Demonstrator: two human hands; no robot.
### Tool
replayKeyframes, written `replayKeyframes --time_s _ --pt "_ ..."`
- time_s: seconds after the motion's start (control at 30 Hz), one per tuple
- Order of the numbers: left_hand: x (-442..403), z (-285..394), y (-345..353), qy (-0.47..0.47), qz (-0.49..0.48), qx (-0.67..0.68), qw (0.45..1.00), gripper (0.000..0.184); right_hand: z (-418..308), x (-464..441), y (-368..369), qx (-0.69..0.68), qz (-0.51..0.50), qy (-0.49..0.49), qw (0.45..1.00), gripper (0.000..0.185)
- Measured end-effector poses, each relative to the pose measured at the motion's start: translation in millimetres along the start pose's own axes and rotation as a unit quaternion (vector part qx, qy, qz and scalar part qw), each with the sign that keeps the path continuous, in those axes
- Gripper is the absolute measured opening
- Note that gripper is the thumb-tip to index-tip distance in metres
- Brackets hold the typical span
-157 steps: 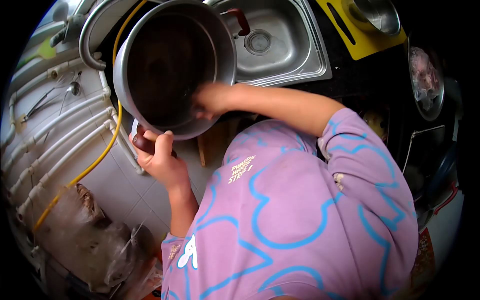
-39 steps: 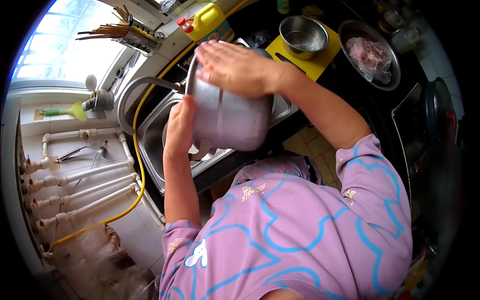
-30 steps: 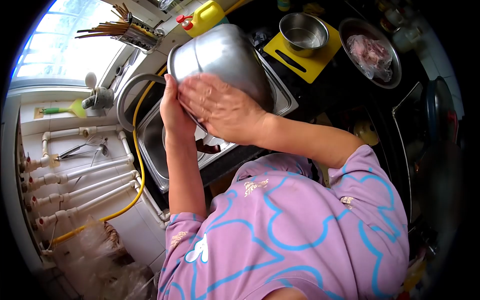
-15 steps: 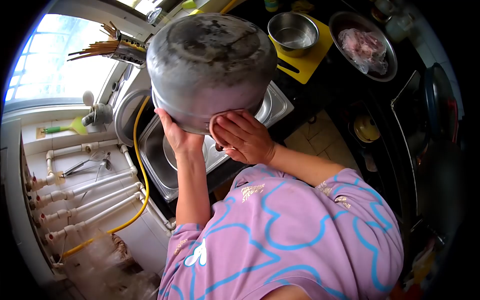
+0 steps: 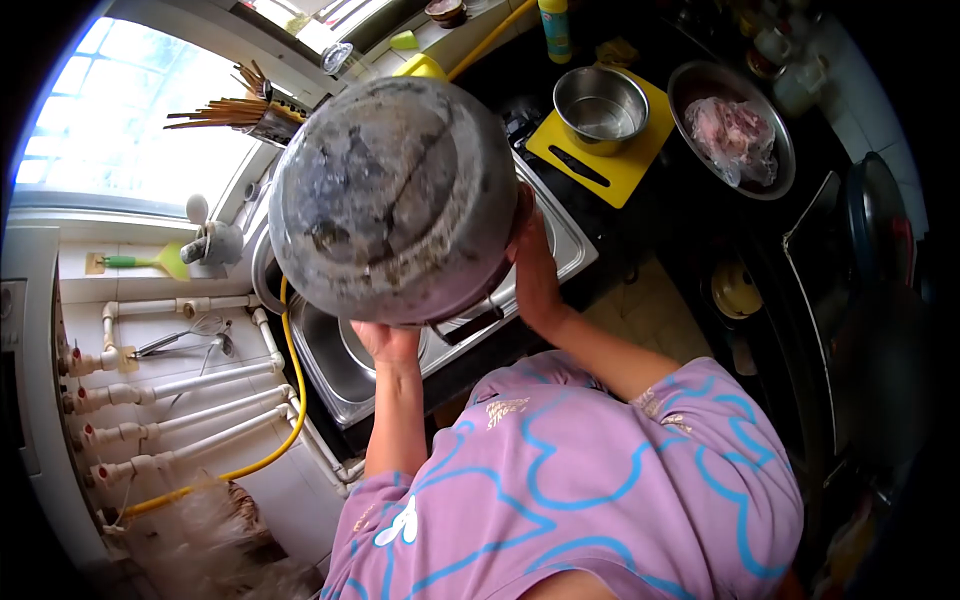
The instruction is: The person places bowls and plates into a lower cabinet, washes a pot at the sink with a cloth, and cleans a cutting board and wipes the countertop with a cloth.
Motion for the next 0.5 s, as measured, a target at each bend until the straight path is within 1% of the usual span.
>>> replayKeyframes --time_s 0.03,0.07,0.13,0.17,0.2,0.23,0.27,0.3,0.33,0.37,0.4,0.43,0.47,0.5 --pt "6.0 7.4 -3.4 -0.012 0.002 0.023 1.000 0.052 16.0 -4.0 1.8 -0.093 0.000 0.028 0.995 0.059" --pt "11.3 19.8 -15.7 -0.010 0.011 0.028 0.999 0.051 23.7 -13.8 0.7 -0.126 -0.020 0.046 0.991 0.059" --pt "16.1 42.7 -38.9 -0.012 0.028 0.039 0.999 0.051 7.4 -40.6 -12.3 -0.233 -0.093 0.081 0.965 0.054" --pt "21.3 55.2 -39.1 -0.007 0.027 0.036 0.999 0.051 15.5 -53.5 -7.3 -0.210 -0.117 0.091 0.966 0.050" --pt "19.6 60.3 -36.6 -0.015 0.020 0.021 0.999 0.051 10.1 -69.6 -8.1 -0.232 -0.104 0.158 0.954 0.043" --pt "20.5 63.9 -28.0 -0.021 -0.002 -0.002 1.000 0.051 36.7 -86.7 0.0 -0.159 -0.091 0.130 0.974 0.033" --pt "23.7 66.4 -17.9 -0.027 -0.033 -0.030 0.999 0.051 43.6 -99.8 8.1 -0.296 -0.063 0.224 0.926 0.022" --pt "24.1 63.5 -7.0 -0.014 -0.054 -0.062 0.997 0.051 64.2 -108.2 12.3 -0.388 -0.013 0.200 0.900 0.017" --pt "23.8 50.7 7.4 0.187 0.082 -0.291 0.935 0.052 84.5 -111.7 7.3 -0.487 0.002 0.167 0.857 0.013" --pt "32.6 29.8 36.1 0.169 0.124 -0.200 0.957 0.060 78.3 -105.7 -6.8 -0.427 0.068 0.308 0.848 0.013" --pt "34.7 56.2 28.0 0.008 -0.036 -0.161 0.986 0.071 76.3 -97.8 -12.6 -0.382 0.097 0.309 0.866 0.013" --pt "32.4 49.0 37.8 0.060 -0.024 -0.223 0.973 0.077 82.2 -82.6 -21.0 -0.345 0.117 0.324 0.873 0.013" --pt "27.8 57.6 38.7 0.075 0.011 -0.274 0.959 0.079 88.3 -67.2 -29.1 -0.308 0.137 0.339 0.878 0.014" --pt "25.9 76.3 31.4 0.116 0.017 -0.321 0.940 0.078 84.3 -45.9 -38.7 -0.283 0.135 0.370 0.874 0.014"
Point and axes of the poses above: each hand's wrist, its own x-axis away from the middle knuckle, its own y-axis out of the palm, z = x × y, the point moved 1 cm from there along -x, towards the middle knuckle, and after that the axes turned 15 degrees about x, right-handed, at the moved point
